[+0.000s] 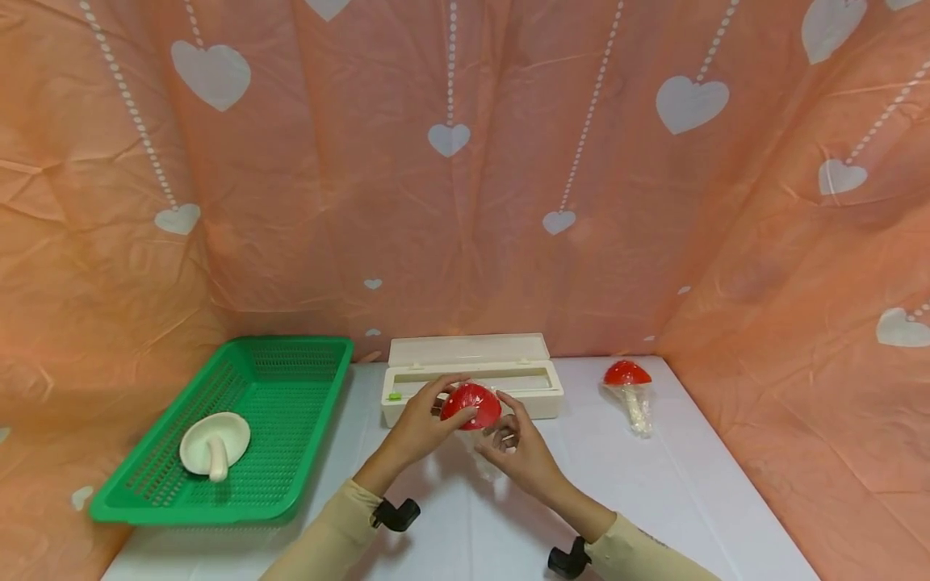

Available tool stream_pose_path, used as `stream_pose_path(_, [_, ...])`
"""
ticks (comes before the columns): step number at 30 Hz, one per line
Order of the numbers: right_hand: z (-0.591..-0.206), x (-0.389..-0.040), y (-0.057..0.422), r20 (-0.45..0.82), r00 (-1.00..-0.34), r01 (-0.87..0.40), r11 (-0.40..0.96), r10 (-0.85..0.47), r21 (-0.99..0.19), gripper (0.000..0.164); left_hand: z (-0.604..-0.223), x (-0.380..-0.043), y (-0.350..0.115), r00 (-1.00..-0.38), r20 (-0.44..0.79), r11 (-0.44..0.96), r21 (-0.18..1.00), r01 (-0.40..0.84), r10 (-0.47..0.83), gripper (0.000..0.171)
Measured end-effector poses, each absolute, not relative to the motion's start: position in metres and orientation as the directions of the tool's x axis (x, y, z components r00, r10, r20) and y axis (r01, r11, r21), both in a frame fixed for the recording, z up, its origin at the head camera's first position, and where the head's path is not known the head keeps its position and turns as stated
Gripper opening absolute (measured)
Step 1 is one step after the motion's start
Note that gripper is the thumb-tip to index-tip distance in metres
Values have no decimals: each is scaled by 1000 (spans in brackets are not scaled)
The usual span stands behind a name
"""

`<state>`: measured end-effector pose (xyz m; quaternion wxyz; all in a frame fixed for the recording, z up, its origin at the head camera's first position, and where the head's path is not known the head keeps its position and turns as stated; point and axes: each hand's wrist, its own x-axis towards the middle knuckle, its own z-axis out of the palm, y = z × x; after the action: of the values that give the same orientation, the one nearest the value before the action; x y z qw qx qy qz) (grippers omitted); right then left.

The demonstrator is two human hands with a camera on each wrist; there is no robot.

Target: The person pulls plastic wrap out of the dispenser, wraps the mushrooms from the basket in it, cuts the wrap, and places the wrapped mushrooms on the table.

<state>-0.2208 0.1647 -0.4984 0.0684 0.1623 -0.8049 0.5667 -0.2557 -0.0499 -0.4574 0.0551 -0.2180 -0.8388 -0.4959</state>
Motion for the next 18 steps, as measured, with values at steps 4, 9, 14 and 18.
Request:
stream_pose_path(4, [-498, -219, 166, 282, -945, -322, 336, -163, -885, 85, -459, -259, -54, -905, 324, 425, 803, 418, 277, 52])
stream_pose_path(9, [-498, -214, 167, 245, -948, -310, 415, -202, -856, 46, -462, -260, -55, -912, 331, 422, 810, 407, 244, 49])
stream_pose_path(14, [-497, -212, 168, 258, -933, -348, 452, -249, -821, 32, -466, -258, -52, -906, 332, 394, 820, 415, 263, 50])
stream_pose_path(18, [-499, -212, 172, 259, -925, -366, 476, -277, -799, 27, -467, -256, -47, -903, 315, 372, 832, 411, 293, 55])
